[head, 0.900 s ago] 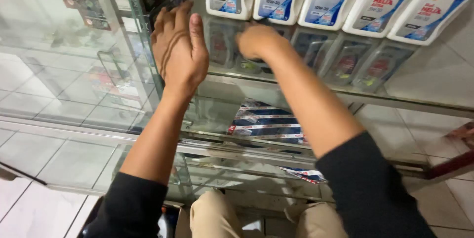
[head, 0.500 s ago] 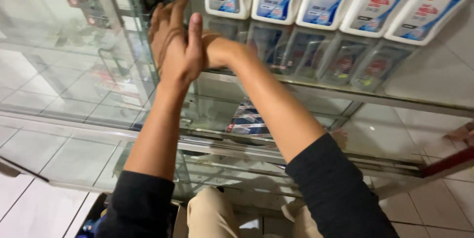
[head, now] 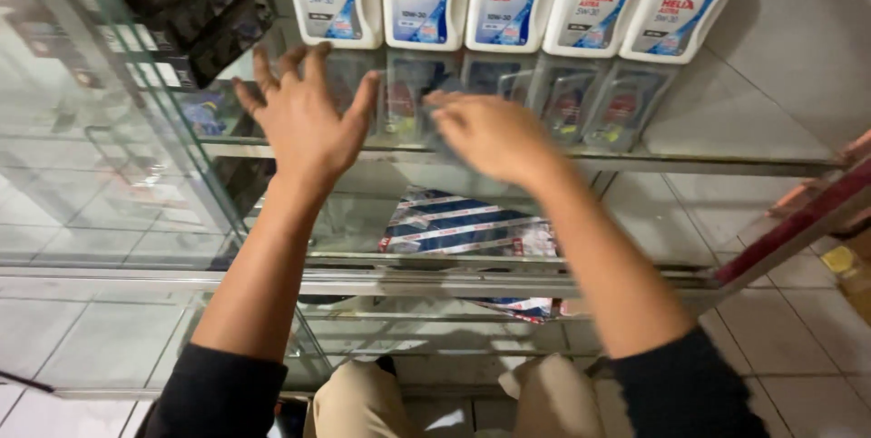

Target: Cleaning a glass display case and wiping down bottles of automotive oil.

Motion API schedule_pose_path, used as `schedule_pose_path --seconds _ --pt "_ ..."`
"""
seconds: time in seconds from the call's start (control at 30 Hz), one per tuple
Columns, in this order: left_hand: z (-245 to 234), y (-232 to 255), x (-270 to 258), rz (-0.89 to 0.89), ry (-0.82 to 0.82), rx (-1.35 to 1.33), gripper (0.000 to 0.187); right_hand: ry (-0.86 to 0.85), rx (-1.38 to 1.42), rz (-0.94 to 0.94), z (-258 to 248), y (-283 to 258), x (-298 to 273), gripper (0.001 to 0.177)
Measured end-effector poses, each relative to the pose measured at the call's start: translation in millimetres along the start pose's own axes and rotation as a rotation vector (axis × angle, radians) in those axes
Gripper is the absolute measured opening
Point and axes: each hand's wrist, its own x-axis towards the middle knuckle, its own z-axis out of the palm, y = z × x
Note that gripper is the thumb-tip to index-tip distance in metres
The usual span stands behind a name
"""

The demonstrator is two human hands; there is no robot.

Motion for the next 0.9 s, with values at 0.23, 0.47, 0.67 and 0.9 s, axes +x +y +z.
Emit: schedule_pose_path --seconds 0.23,0.47,0.67,0.9 --pt "19 38 4 0.058 -0.088 -0.048 0.074 0.087 -0.079 0.333 -33 148 -16 0.051" --pt "26 36 7 0.014 -0.293 0.015 0.091 -0.083 -0.296 0.371 -8 96 45 0.065" --pt "-4 45 16 -0.141 -0.510 0.083 0.086 0.059 -0.154 -0.436 43 12 92 0.033" --pt "-11 49 16 -0.167 -0.605 0.128 0.092 -0.064 -0.175 0.063 22 78 96 0.077"
